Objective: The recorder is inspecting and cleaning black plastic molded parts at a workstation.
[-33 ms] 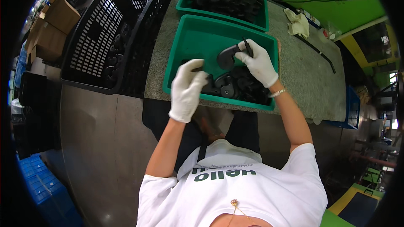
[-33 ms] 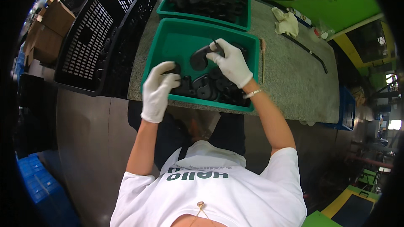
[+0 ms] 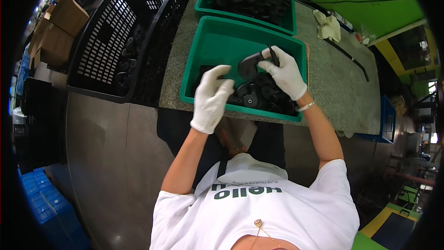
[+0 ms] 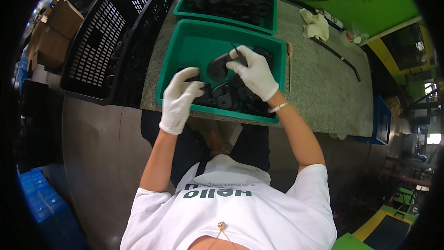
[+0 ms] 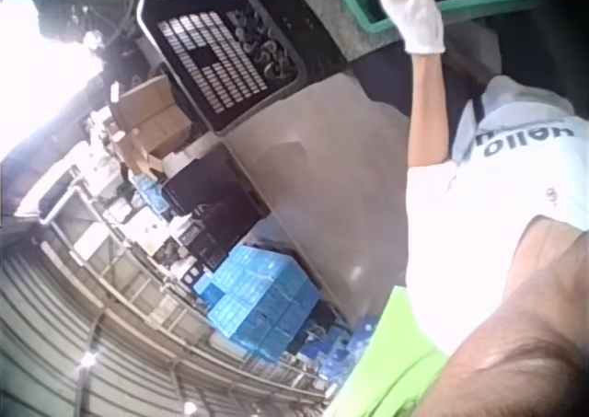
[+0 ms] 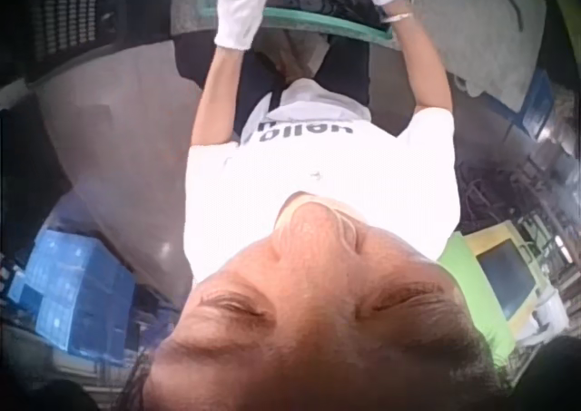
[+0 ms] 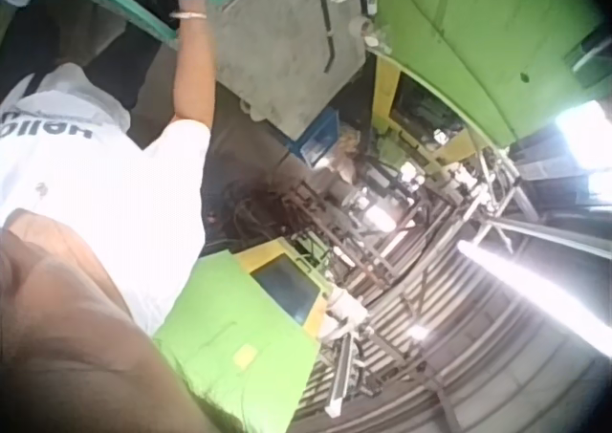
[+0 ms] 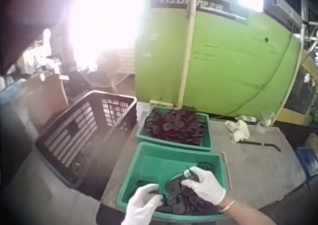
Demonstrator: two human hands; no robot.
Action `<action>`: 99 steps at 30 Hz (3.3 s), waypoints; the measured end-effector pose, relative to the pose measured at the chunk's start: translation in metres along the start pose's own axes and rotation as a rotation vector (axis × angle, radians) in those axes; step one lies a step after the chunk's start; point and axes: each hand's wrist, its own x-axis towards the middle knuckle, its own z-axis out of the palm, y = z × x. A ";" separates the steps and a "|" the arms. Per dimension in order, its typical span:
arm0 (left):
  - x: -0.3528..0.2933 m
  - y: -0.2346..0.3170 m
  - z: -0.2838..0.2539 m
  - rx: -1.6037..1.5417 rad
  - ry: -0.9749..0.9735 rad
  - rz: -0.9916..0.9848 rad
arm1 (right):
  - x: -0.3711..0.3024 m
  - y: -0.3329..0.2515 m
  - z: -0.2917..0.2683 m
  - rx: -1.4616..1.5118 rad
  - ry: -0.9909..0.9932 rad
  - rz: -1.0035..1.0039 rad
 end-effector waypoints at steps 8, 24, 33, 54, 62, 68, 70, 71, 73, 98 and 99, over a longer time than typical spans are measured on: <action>0.001 -0.004 0.023 -0.243 -0.135 -0.086 | -0.030 -0.026 0.002 0.051 -0.024 -0.015; -0.005 -0.002 0.027 -0.563 -0.118 -0.220 | -0.042 -0.018 0.000 0.238 -0.001 0.047; -0.008 -0.004 0.040 -0.513 -0.157 -0.210 | -0.044 -0.007 0.003 0.398 -0.002 0.131; -0.011 -0.019 0.054 -0.622 -0.109 -0.089 | -0.068 -0.032 -0.002 -0.458 0.064 -0.219; -0.010 -0.029 0.055 -0.576 -0.047 -0.059 | -0.071 -0.034 0.002 -0.559 0.056 -0.226; -0.013 -0.031 0.058 -0.545 -0.006 -0.008 | -0.074 -0.037 0.008 -0.575 0.080 -0.216; -0.012 -0.033 0.058 -0.545 -0.001 -0.013 | -0.075 -0.038 0.008 -0.567 0.084 -0.199; -0.012 -0.038 0.059 -0.503 0.020 0.011 | -0.075 -0.037 0.009 -0.567 0.084 -0.198; -0.012 -0.040 0.059 -0.461 0.041 0.036 | -0.076 -0.036 0.010 -0.544 0.096 -0.178; -0.043 -0.008 0.086 -0.545 -0.269 -0.137 | -0.124 -0.022 -0.030 0.523 0.185 0.389; -0.045 -0.009 0.088 -0.448 -0.243 -0.054 | -0.126 -0.018 -0.028 0.453 0.200 0.347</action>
